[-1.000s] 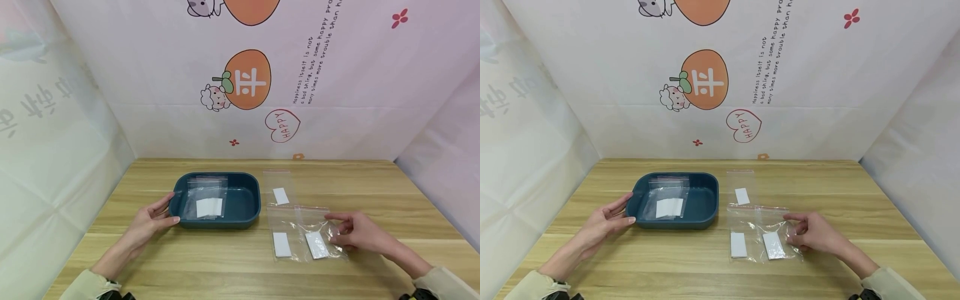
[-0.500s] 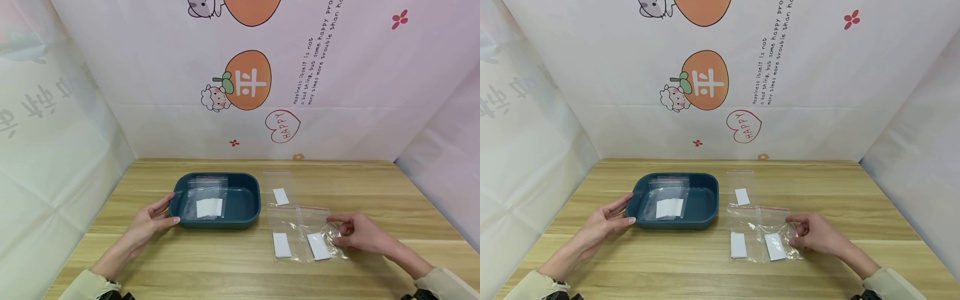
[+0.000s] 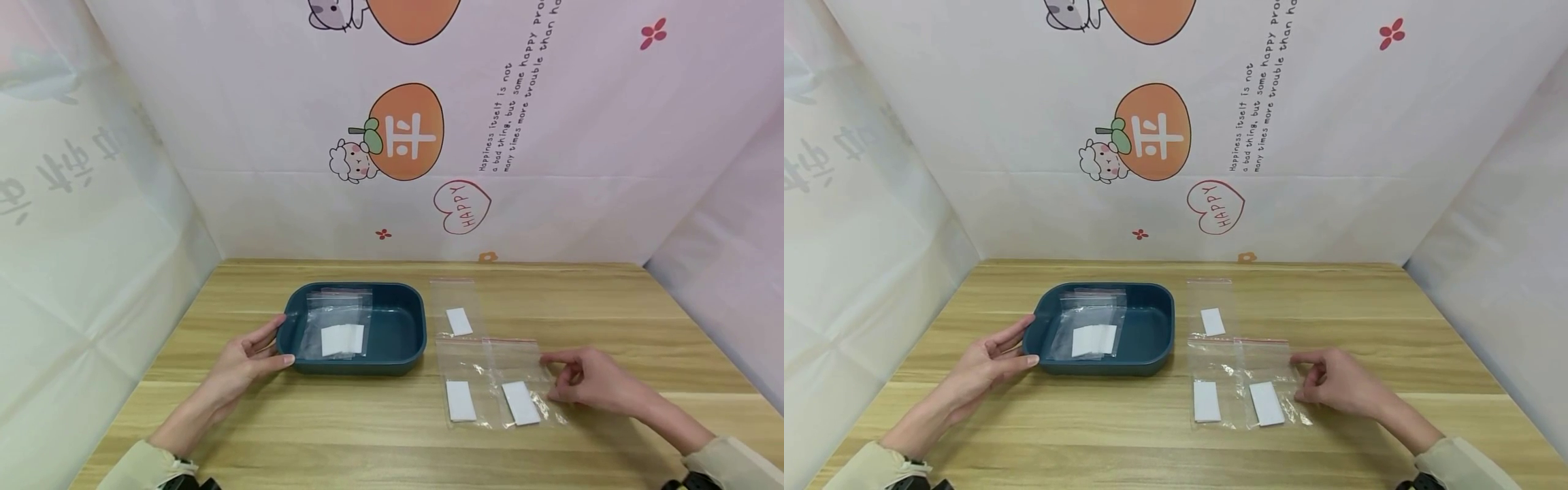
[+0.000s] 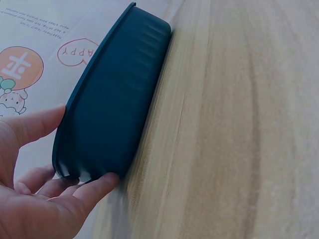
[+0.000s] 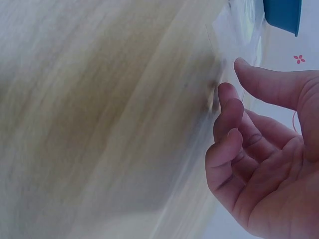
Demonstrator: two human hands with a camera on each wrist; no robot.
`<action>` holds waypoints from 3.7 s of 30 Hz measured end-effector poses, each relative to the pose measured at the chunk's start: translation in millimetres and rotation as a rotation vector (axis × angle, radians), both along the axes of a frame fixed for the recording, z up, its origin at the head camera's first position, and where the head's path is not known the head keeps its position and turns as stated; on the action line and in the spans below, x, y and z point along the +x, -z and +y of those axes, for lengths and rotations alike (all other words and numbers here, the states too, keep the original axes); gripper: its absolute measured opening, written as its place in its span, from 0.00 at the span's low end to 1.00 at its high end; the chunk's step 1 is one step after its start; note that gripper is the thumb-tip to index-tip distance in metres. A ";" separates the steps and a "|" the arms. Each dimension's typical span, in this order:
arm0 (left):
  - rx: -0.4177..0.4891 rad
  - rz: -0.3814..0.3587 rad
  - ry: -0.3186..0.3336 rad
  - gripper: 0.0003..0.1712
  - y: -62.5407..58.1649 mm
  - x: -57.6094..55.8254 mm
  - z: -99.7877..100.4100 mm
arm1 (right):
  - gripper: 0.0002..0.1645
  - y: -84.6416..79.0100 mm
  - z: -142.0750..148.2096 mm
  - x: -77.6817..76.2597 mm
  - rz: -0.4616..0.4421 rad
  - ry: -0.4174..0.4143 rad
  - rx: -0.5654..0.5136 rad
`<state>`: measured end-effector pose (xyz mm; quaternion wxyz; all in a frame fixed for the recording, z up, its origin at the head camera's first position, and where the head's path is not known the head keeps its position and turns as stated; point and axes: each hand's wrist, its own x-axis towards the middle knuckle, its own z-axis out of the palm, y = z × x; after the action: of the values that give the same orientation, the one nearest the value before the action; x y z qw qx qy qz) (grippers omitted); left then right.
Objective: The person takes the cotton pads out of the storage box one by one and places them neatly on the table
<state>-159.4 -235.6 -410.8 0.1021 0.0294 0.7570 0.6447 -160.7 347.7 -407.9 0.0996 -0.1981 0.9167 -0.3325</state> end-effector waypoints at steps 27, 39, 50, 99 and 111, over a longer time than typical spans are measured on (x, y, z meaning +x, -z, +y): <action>0.029 -0.005 0.000 0.51 1.5 -1.1 -1.3 | 0.19 -62.9 -60.9 -32.0 0.168 0.004 0.134; 0.039 -0.011 0.007 0.51 3.2 -1.9 0.2 | 0.16 -75.1 -96.9 -53.0 0.225 -0.042 0.156; 0.027 0.001 -0.002 0.52 2.6 0.6 -1.8 | 0.17 -82.9 -154.5 -76.1 0.214 -0.090 0.134; 0.006 -0.002 -0.002 0.52 1.4 -0.7 -2.3 | 0.37 -12.2 -307.2 -116.7 -0.077 -0.143 0.133; 0.005 -0.013 -0.002 0.52 1.9 -1.0 -1.1 | 0.14 -14.6 -306.0 -111.6 -0.041 -0.123 0.035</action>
<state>-160.4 -236.7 -412.6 0.1062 0.0249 0.7546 0.6470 -272.2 41.7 -393.3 0.1424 -0.2455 0.9062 -0.3135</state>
